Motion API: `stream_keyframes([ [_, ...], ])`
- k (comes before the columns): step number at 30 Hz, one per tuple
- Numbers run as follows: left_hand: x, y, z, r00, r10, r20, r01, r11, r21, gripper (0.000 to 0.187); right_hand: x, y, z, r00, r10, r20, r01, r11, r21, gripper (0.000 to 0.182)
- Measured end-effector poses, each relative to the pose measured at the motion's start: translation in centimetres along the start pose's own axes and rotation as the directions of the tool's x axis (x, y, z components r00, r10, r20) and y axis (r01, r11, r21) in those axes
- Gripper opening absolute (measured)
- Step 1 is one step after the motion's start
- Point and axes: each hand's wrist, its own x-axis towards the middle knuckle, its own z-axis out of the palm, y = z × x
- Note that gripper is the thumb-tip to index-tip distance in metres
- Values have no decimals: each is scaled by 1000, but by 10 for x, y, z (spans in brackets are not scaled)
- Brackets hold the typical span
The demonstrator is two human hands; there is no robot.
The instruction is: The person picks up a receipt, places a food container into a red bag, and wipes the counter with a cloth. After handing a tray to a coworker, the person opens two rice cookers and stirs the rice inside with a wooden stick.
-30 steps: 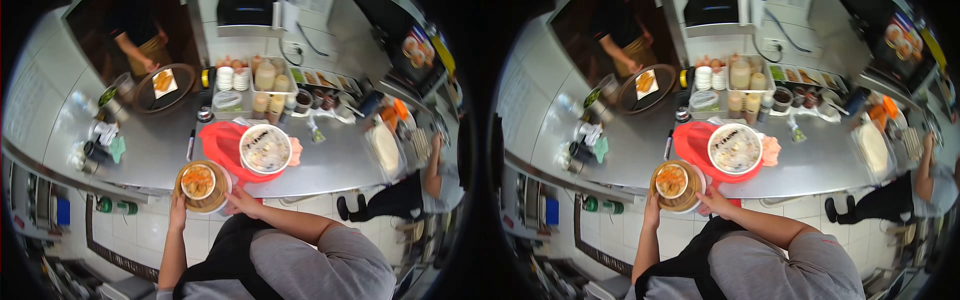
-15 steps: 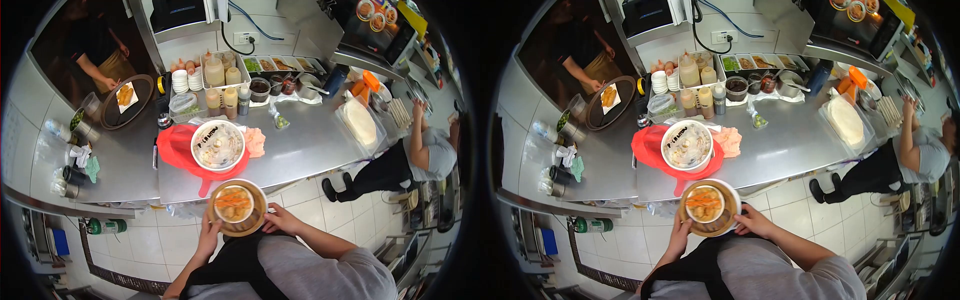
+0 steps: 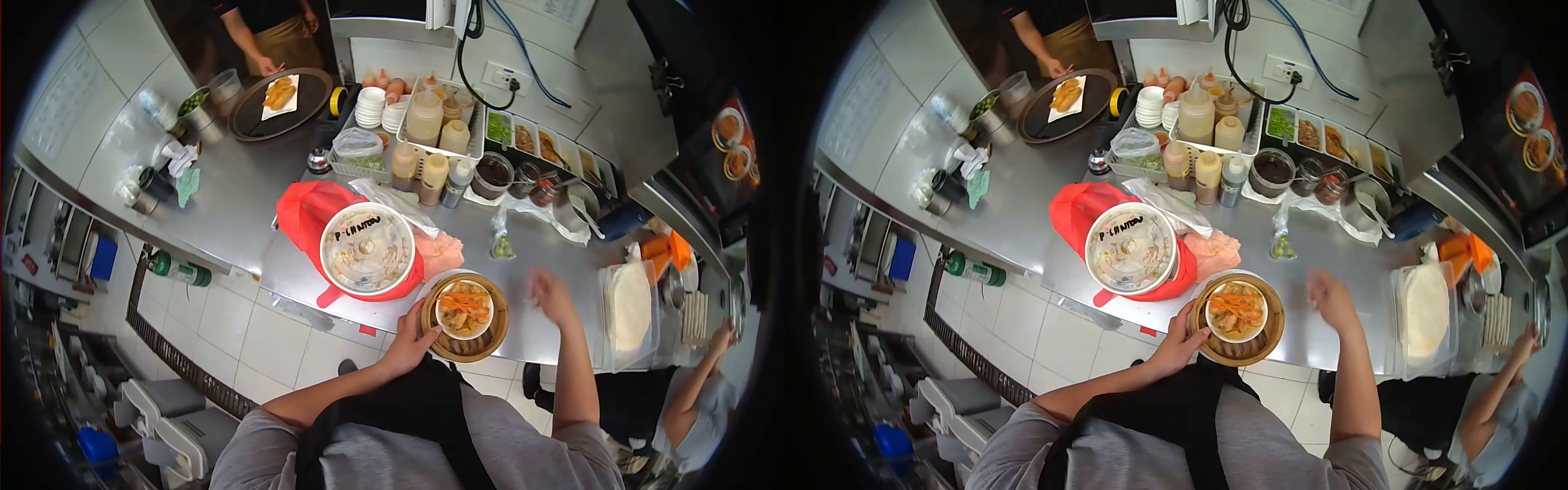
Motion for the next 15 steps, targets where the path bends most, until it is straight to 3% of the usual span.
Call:
stream_keyframes([
  [1,4,-1,6,1000,25,-5,-25,1000,-13,76,20,-20,0,960,-273,-64,262,955,-135,47],
  [2,7,-4,12,999,49,-11,-50,998,-27,76,35,-38,4,843,-531,-87,492,826,-274,50],
  [3,12,-19,18,996,86,-15,-86,995,-54,78,55,-42,10,841,-537,-71,501,821,-272,50],
  [5,7,-1,16,998,55,-34,-59,989,-134,78,100,-40,31,700,-702,131,645,542,-539,51],
  [7,3,0,8,999,30,-38,-37,977,-209,77,122,-42,35,744,-651,152,614,576,-540,51],
  [9,1,-19,-10,987,105,-118,-109,993,-33,72,125,-57,34,790,-591,163,571,611,-548,50],
  [10,-2,-17,-19,988,108,-113,-112,993,-32,72,103,-88,36,717,-697,27,624,624,-470,49],
  [11,-7,-11,-26,998,-52,-42,44,986,-160,65,74,-122,38,632,-766,-119,678,620,-395,49],
  [12,-11,-9,-28,978,-203,55,210,939,-271,59,36,-168,43,546,-826,-141,784,563,-261,47],
  [13,-12,-11,-24,975,-206,80,220,944,-245,59,6,-202,53,483,-870,-98,859,493,-140,48],
  [14,-11,-10,-18,974,-203,97,220,945,-240,59,-16,-220,73,536,-844,-29,838,527,140,49],
  [15,-9,-7,-13,960,-225,166,262,932,-250,66,-15,-230,94,315,-948,31,947,312,-82,50],
])
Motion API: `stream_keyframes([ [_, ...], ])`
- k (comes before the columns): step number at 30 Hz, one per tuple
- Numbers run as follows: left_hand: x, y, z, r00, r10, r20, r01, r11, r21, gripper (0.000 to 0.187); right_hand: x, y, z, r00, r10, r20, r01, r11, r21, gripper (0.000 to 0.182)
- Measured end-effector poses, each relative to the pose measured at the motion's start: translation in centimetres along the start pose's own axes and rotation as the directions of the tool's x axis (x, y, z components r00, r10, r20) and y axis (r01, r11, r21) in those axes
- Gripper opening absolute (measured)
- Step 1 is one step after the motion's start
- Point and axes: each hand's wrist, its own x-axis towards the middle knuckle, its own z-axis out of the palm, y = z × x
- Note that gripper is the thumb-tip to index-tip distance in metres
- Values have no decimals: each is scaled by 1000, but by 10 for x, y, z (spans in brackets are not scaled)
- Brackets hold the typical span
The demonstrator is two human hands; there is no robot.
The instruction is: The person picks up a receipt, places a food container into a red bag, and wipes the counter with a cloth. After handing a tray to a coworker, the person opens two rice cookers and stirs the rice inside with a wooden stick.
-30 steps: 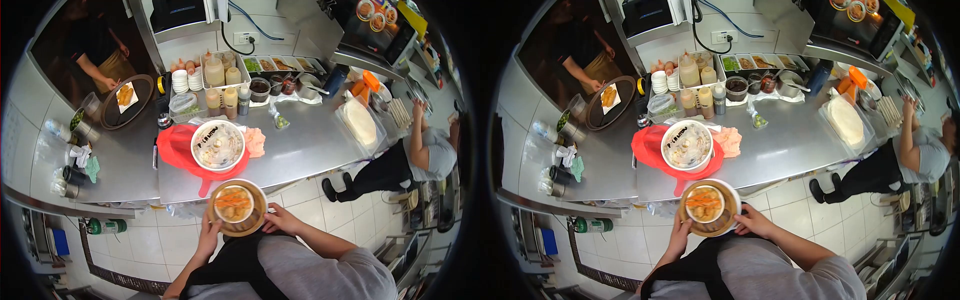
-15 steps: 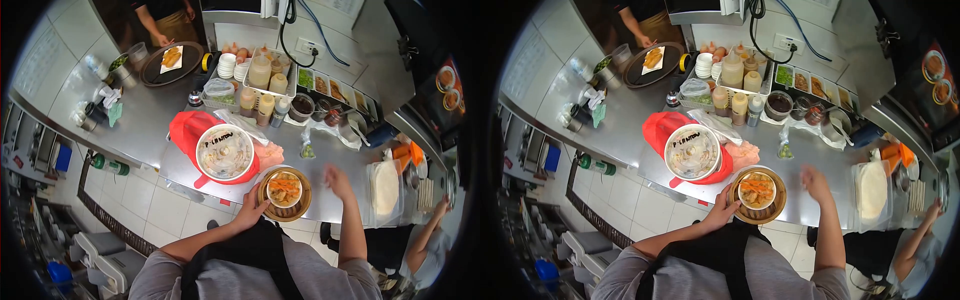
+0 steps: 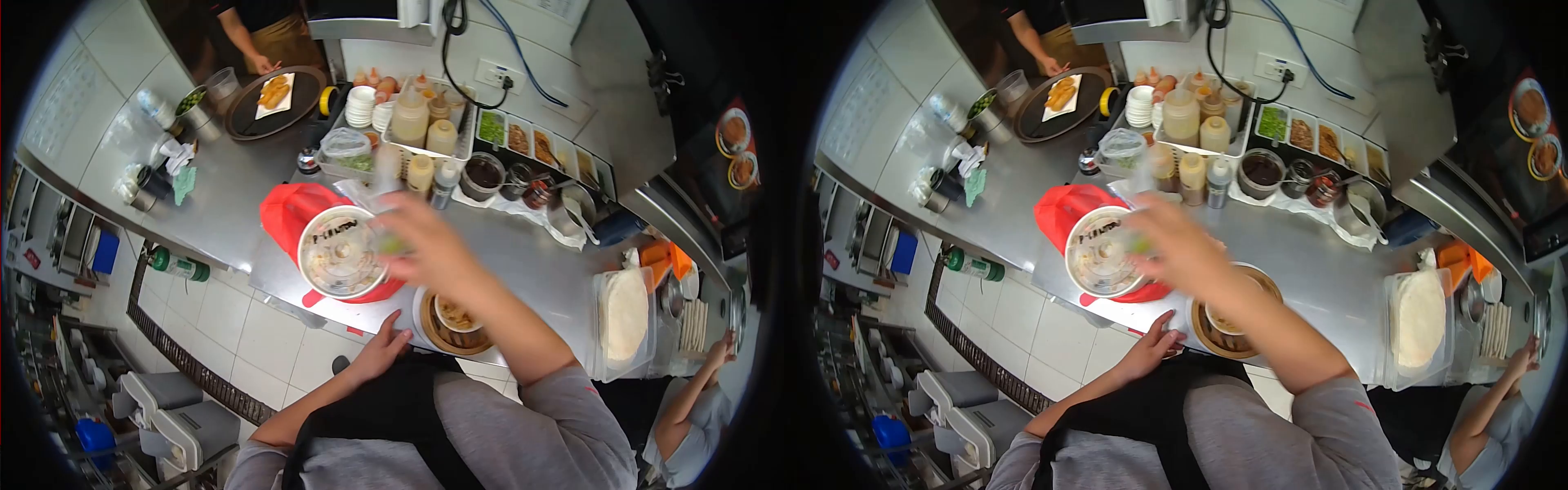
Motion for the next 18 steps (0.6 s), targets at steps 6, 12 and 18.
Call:
stream_keyframes([
  [6,23,9,31,994,-32,109,30,999,26,89,19,-11,25,963,-102,250,148,974,-172,51],
  [12,45,28,57,990,-139,8,138,971,-194,97,-38,160,-121,566,374,-735,-595,802,-50,55],
  [18,94,57,86,983,-179,-47,165,962,-216,93,-75,281,-136,642,501,-581,-647,760,-60,29],
])
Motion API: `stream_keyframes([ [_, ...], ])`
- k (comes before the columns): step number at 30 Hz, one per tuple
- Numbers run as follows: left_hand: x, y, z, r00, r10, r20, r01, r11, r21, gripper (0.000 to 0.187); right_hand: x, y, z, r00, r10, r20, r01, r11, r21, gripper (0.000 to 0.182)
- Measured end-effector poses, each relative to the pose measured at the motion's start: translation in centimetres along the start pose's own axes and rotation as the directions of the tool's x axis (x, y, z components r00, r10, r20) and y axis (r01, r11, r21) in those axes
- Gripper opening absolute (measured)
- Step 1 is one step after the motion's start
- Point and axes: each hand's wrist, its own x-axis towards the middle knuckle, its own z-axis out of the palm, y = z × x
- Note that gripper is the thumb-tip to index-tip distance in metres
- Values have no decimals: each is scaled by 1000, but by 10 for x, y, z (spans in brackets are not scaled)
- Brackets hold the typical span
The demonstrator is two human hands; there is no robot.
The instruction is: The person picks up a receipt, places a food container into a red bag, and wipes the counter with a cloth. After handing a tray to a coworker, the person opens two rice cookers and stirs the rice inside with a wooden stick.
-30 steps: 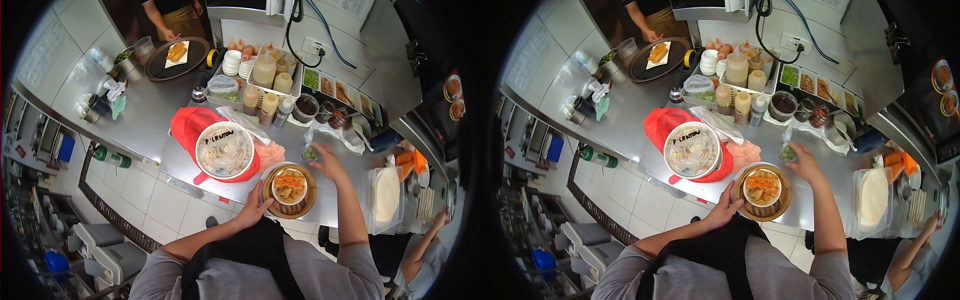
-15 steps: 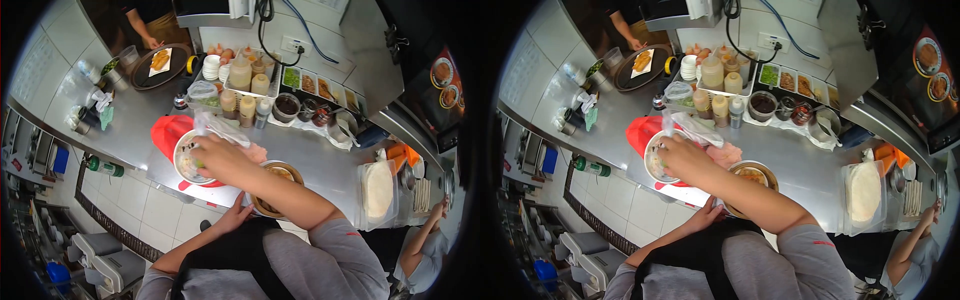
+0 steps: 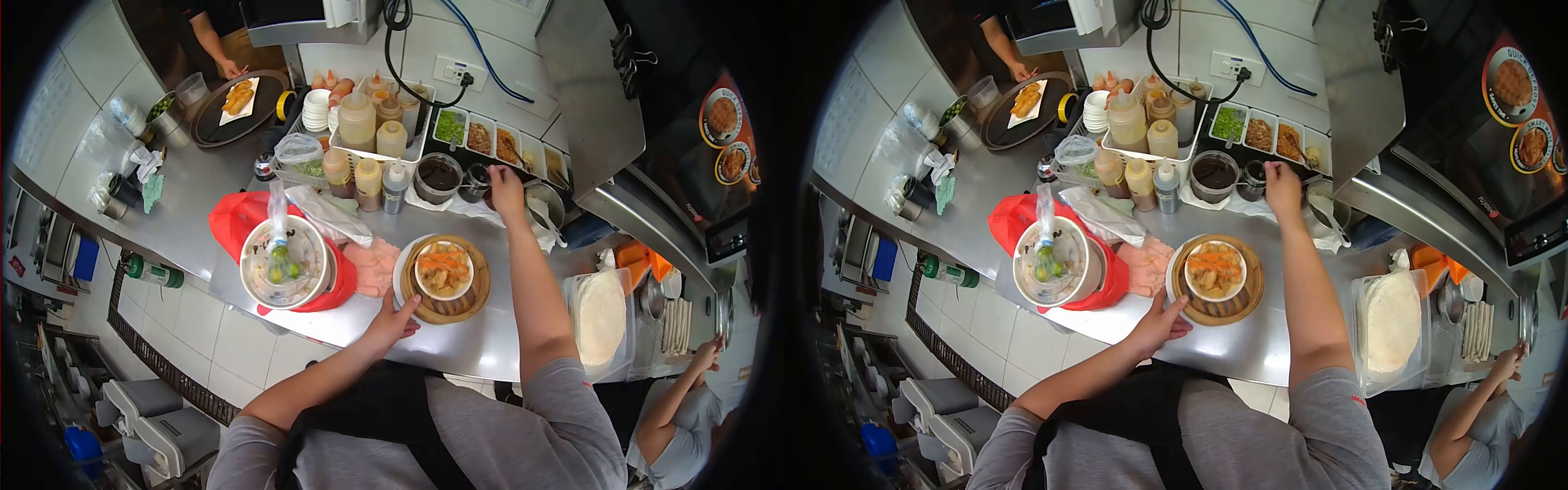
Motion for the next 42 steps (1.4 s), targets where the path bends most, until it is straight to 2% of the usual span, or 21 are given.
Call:
stream_keyframes([
  [1,7,6,5,1000,0,-6,0,1000,-19,93,3,4,4,997,-51,58,54,997,-51,29],
  [3,18,12,13,1000,-19,-24,19,999,-36,88,3,1,1,998,-56,19,57,996,-65,31],
  [5,35,10,16,994,102,-25,-104,991,-87,83,4,-11,-14,995,82,-54,-74,988,137,31],
  [7,44,11,14,996,94,10,-92,987,-135,74,6,-1,-20,992,125,-28,-117,974,196,31],
  [9,53,13,7,989,132,71,-125,988,-88,84,1,6,-28,940,334,69,-320,795,516,32],
  [10,54,14,5,987,129,91,-125,991,-50,83,-3,5,-31,923,374,87,-352,733,582,29],
  [13,59,10,5,982,118,145,-94,982,-163,82,-15,14,-30,909,416,10,-302,643,704,28],
  [15,59,5,5,976,147,159,-123,981,-148,82,-19,18,-29,905,426,1,-296,626,721,27],
  [17,58,2,2,970,168,174,-146,981,-131,82,-23,20,-25,919,375,-126,-168,659,734,28],
  [19,57,0,1,958,192,213,-197,980,-2,79,-25,23,-26,912,394,-116,-180,638,749,25],
  [21,57,-3,0,955,198,222,-198,980,-21,78,-28,24,-30,901,418,-114,-190,618,763,22],
  [23,59,-7,-2,951,206,231,-201,979,-42,77,-33,22,-37,856,517,2,-234,384,893,22],
  [27,57,-11,-7,944,235,232,-223,972,-79,71,-57,6,-60,838,544,45,-249,306,919,25],
  [31,54,-15,-12,938,278,205,-258,959,-120,67,-107,-12,-74,861,509,25,-258,393,883,24],
  [33,52,-16,-17,935,289,206,-271,956,-112,69,-131,-23,-78,938,333,99,-291,599,746,24],
  [35,49,-19,-20,932,296,209,-281,955,-100,72,-140,-28,-82,947,311,79,-273,654,706,24],
  [37,50,-22,-22,920,336,201,-319,941,-114,65,-143,-27,-85,970,241,-34,-168,764,623,24],
  [38,51,-23,-22,919,338,202,-320,940,-114,65,-146,-28,-85,970,239,-35,-166,764,623,24],
  [40,51,-26,-23,919,352,180,-329,933,-144,58,-155,-31,-85,990,-12,-143,67,920,387,23],
  [41,51,-28,-23,919,352,179,-329,933,-145,58,-159,-33,-87,990,-12,-142,67,920,387,23],
  [42,51,-29,-24,914,363,182,-343,930,-132,56,-161,-37,-91,969,-201,-141,227,951,208,21],
])
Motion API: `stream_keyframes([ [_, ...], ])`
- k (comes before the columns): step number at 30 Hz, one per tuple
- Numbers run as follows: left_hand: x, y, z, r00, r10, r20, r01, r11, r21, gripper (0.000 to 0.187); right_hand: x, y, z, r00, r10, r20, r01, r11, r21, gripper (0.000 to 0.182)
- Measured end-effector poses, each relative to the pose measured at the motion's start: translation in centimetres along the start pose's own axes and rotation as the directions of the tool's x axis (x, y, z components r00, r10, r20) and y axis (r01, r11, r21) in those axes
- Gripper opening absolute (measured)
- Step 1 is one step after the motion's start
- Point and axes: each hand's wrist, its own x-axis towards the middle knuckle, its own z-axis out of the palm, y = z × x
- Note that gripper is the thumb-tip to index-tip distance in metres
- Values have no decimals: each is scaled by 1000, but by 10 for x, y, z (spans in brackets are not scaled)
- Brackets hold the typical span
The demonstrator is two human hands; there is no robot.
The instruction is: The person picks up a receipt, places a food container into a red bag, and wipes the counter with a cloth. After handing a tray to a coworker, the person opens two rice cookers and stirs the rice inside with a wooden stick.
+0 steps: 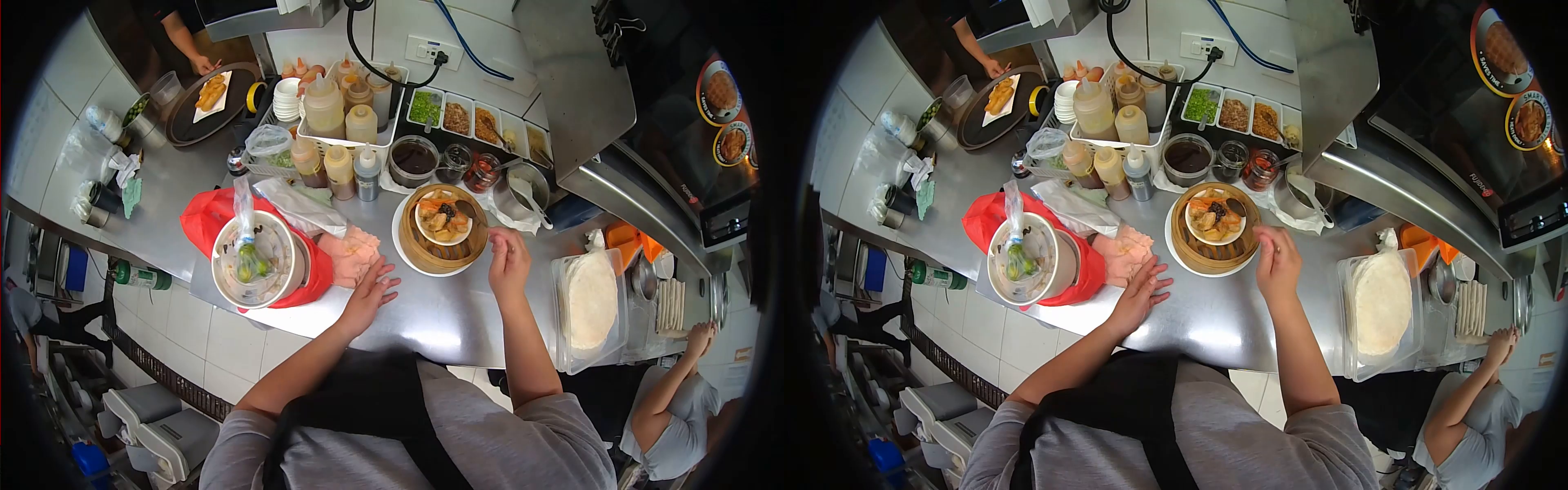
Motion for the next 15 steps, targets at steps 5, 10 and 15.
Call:
stream_keyframes([
  [5,-2,-3,0,998,62,7,-63,996,68,54,18,19,-4,861,504,-64,-413,769,488,18],
  [10,-5,7,6,994,92,51,-100,979,179,54,106,49,36,941,302,-151,-270,942,200,20],
  [15,-6,6,7,993,104,47,-111,976,187,55,164,43,55,900,176,400,-35,942,-335,22],
])
